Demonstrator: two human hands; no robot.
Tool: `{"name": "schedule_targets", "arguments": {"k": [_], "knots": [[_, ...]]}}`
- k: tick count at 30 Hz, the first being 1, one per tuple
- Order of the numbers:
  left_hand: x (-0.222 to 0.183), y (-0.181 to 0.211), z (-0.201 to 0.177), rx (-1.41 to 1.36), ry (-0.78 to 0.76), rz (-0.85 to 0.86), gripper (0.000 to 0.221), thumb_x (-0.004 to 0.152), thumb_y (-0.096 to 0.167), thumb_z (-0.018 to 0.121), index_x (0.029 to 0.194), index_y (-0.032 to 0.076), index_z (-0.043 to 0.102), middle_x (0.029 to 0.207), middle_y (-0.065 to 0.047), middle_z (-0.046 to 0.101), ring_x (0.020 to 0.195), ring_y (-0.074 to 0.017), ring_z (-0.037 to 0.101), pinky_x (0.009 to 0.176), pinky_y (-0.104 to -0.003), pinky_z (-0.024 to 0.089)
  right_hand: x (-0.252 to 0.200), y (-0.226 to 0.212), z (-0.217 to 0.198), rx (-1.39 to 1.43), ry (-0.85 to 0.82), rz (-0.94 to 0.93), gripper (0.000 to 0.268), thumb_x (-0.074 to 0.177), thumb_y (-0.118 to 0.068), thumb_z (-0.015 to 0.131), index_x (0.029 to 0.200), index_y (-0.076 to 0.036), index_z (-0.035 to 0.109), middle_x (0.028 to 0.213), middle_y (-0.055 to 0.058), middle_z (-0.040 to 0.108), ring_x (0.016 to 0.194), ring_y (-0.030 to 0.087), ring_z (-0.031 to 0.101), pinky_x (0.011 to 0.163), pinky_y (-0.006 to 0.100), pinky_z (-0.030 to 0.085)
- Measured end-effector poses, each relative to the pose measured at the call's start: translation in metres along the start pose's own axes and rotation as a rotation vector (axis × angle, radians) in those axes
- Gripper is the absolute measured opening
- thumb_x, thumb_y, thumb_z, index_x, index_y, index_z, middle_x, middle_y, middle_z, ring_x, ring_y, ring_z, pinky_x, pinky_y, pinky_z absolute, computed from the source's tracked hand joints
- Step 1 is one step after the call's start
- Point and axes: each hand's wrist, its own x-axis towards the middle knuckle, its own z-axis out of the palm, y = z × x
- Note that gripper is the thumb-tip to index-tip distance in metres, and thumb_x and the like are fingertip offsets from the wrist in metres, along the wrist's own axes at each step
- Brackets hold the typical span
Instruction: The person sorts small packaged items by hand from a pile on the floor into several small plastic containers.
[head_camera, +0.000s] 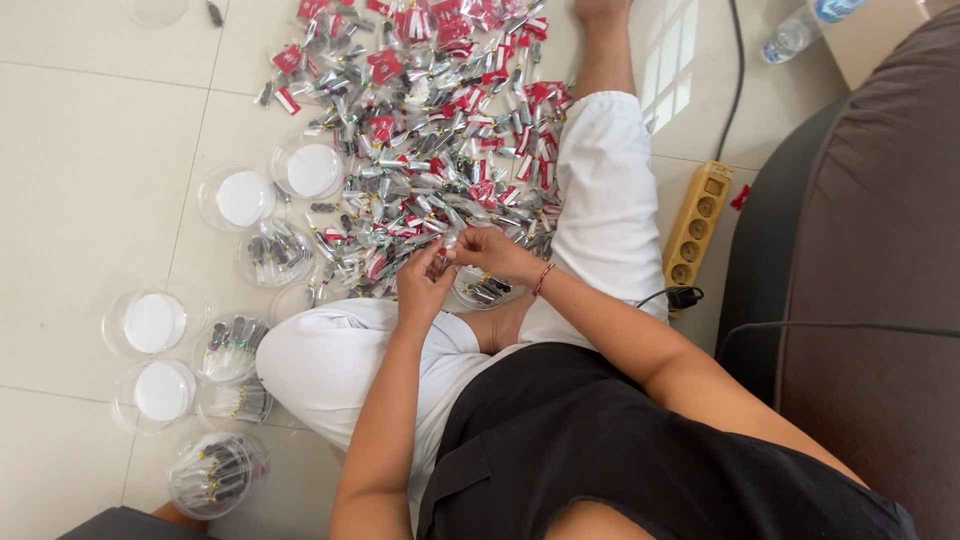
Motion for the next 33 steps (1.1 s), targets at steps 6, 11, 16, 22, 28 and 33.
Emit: {"name": "schedule_targets", "arguments": {"k": [6, 11, 16, 22, 28, 33], "knots": [[-0.02, 0.003, 0.009, 0.015, 0.095, -0.021, 0.013, 0.083, 0.011, 0.08, 0.096, 0.011, 0.079, 0.075, -0.004, 0.066, 0.069, -0.0206, 0.069, 0.058, -0.027, 0.054, -0.024, -0.031, 0.009, -0.293, -0.035, -0.138, 0.016, 0.093, -0.019, 0.075, 0.086, -0.005, 0.07, 0.073, 0.006, 0.063, 0.073, 0.017, 0.058, 0.065, 0.031, 0.047], [-0.034, 0.018, 0.0, -0.065, 0.113, -0.117, 0.013, 0.084, 0.014, 0.08, 0.096, 0.009, 0.079, 0.069, -0.006, 0.071, 0.062, -0.0155, 0.068, 0.059, -0.027, 0.055, -0.028, -0.027, 0.021, -0.446, -0.07, -0.124, 0.021, 0.094, -0.024, 0.071, 0.087, -0.004, 0.068, 0.075, 0.011, 0.065, 0.073, 0.023, 0.061, 0.066, 0.036, 0.049], [-0.049, 0.021, -0.008, -0.034, 0.178, -0.09, 0.011, 0.082, 0.012, 0.081, 0.092, 0.007, 0.08, 0.069, -0.008, 0.073, 0.064, -0.0172, 0.071, 0.063, -0.03, 0.056, -0.042, -0.051, 0.034, -0.548, -0.108, -0.104, 0.024, 0.096, -0.026, 0.066, 0.09, -0.004, 0.07, 0.078, 0.012, 0.069, 0.075, 0.026, 0.065, 0.068, 0.037, 0.051], [-0.054, 0.011, -0.001, 0.117, 0.214, 0.038, 0.01, 0.074, 0.015, 0.086, 0.083, 0.015, 0.081, 0.065, -0.005, 0.07, 0.066, -0.0218, 0.07, 0.062, -0.031, 0.055, -0.061, -0.03, 0.036, -0.505, -0.074, -0.062, 0.025, 0.097, -0.027, 0.064, 0.098, -0.002, 0.067, 0.081, 0.016, 0.067, 0.077, 0.029, 0.065, 0.066, 0.04, 0.051], [-0.064, 0.029, 0.007, 0.129, 0.23, 0.161, 0.012, 0.075, 0.011, 0.086, 0.086, 0.013, 0.081, 0.064, -0.005, 0.072, 0.062, -0.0245, 0.071, 0.058, -0.032, 0.055, -0.089, -0.046, 0.038, -0.256, 0.047, -0.109, 0.023, 0.091, -0.02, 0.075, 0.106, -0.004, 0.071, 0.086, 0.003, 0.065, 0.075, 0.012, 0.06, 0.062, 0.024, 0.049], [-0.067, 0.045, 0.009, -0.111, 0.127, -0.01, 0.055, 0.084, 0.001, 0.074, 0.136, 0.007, 0.056, 0.085, -0.014, 0.076, 0.074, -0.0244, 0.076, 0.07, -0.034, 0.061, -0.097, -0.047, 0.034, -0.184, 0.083, -0.109, 0.013, 0.09, -0.014, 0.074, 0.099, -0.005, 0.076, 0.08, 0.003, 0.07, 0.069, 0.009, 0.06, 0.056, 0.02, 0.047]]}}
